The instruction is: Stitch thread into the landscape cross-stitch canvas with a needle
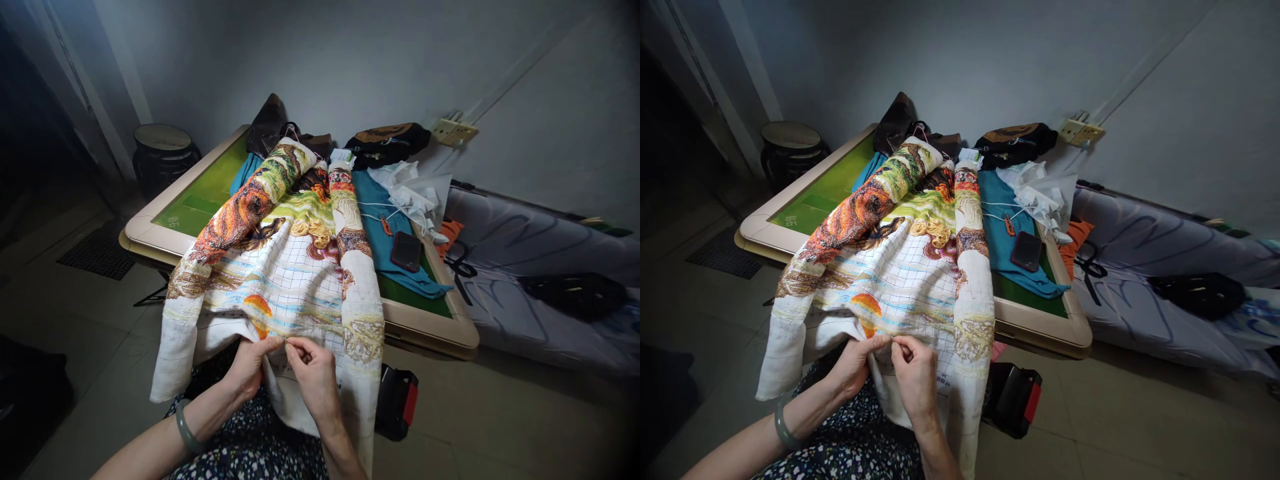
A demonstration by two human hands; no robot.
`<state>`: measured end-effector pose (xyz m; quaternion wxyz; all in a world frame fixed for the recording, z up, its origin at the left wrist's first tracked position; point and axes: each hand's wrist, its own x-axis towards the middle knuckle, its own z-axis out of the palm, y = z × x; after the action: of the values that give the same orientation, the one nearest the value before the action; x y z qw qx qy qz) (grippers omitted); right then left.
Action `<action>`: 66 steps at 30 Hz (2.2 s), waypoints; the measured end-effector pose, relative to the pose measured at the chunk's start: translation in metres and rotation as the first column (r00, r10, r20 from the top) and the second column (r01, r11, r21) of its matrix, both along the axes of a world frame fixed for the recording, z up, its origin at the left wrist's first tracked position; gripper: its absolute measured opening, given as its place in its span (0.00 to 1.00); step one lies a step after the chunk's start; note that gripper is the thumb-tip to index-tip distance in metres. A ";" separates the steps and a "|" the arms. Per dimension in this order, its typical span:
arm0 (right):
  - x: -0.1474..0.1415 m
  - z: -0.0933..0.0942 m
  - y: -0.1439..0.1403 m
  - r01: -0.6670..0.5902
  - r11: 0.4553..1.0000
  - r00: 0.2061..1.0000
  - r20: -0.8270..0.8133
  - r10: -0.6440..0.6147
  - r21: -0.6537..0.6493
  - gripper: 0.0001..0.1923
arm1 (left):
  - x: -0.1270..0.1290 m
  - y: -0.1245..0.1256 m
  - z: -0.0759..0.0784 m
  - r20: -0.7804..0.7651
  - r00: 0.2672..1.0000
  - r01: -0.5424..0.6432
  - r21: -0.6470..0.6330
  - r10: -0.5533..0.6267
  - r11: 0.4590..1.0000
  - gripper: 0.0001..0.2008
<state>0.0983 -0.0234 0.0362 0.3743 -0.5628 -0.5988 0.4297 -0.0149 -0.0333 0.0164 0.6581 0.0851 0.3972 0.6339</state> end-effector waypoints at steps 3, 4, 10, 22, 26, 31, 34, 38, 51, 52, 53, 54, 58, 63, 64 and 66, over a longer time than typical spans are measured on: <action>-0.004 -0.002 -0.002 0.035 0.999 0.998 -0.046 -0.036 -0.034 0.08 | 0.000 0.000 0.000 0.009 1.000 -0.001 -0.014 0.001 1.000 0.22; -0.005 -0.003 -0.003 0.049 0.997 0.995 -0.080 -0.054 -0.063 0.08 | 0.000 0.001 0.000 0.015 1.000 0.003 -0.017 -0.002 1.000 0.22; -0.007 -0.014 -0.008 0.079 0.983 0.966 -0.230 -0.117 -0.169 0.10 | 0.000 0.003 0.000 -0.002 1.000 -0.014 -0.040 0.014 0.999 0.20; -0.008 -0.024 -0.010 0.125 0.992 0.982 -0.143 -0.123 0.005 0.09 | -0.001 0.006 0.000 0.000 1.000 -0.014 -0.117 0.014 0.993 0.17; -0.009 -0.027 -0.011 0.128 0.992 0.983 -0.133 -0.125 0.016 0.09 | 0.000 0.006 -0.001 0.004 1.000 0.002 -0.123 -0.001 0.992 0.13; -0.012 -0.029 -0.010 0.166 0.984 0.960 -0.216 -0.176 -0.065 0.10 | -0.001 0.005 -0.001 0.009 1.000 0.026 -0.121 -0.025 0.992 0.11; -0.013 -0.026 -0.006 0.202 0.973 0.936 -0.269 -0.225 -0.110 0.11 | -0.001 0.003 0.000 0.029 0.999 0.041 -0.115 -0.038 0.992 0.12; -0.009 -0.017 0.000 0.121 0.992 0.986 -0.115 -0.117 0.021 0.12 | -0.001 0.001 -0.001 0.055 0.998 0.043 -0.049 -0.040 0.998 0.18; -0.002 0.003 0.020 0.050 0.996 0.987 -0.155 -0.037 0.079 0.10 | -0.004 -0.001 0.003 -0.010 0.998 0.055 0.068 -0.054 0.996 0.24; -0.001 0.002 0.021 0.045 0.997 0.980 -0.194 -0.034 0.055 0.09 | -0.003 -0.002 0.002 -0.016 0.998 0.054 0.076 -0.052 0.996 0.24; 0.000 0.000 0.021 0.039 0.999 0.972 -0.231 -0.030 0.034 0.08 | -0.003 -0.002 0.002 -0.022 0.998 0.052 0.078 -0.051 0.996 0.24; 0.001 -0.002 0.022 0.032 0.999 0.962 -0.271 -0.028 0.013 0.08 | -0.002 -0.002 0.001 -0.026 0.998 0.052 0.072 -0.050 0.996 0.24; 0.008 -0.008 0.020 0.034 0.998 0.906 -0.421 -0.055 -0.055 0.09 | -0.001 -0.001 -0.001 -0.042 0.999 0.023 0.039 -0.021 0.999 0.25; 0.014 -0.010 0.011 -0.017 0.992 0.932 -0.362 -0.029 -0.123 0.10 | -0.001 -0.003 -0.001 -0.039 0.998 0.055 0.039 -0.053 0.998 0.24; 0.014 -0.009 0.009 -0.039 0.989 0.943 -0.333 -0.010 -0.140 0.10 | -0.001 -0.003 -0.001 -0.036 0.997 0.071 0.037 -0.070 0.997 0.24; 0.014 -0.007 0.006 -0.085 0.981 0.956 -0.291 0.031 -0.176 0.10 | -0.002 -0.003 -0.002 -0.029 0.994 0.109 0.026 -0.108 0.994 0.23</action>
<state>0.1119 -0.0171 0.0295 0.3897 -0.5094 -0.5115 0.5717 -0.0171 -0.0368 0.0141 0.6846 0.1245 0.3923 0.6015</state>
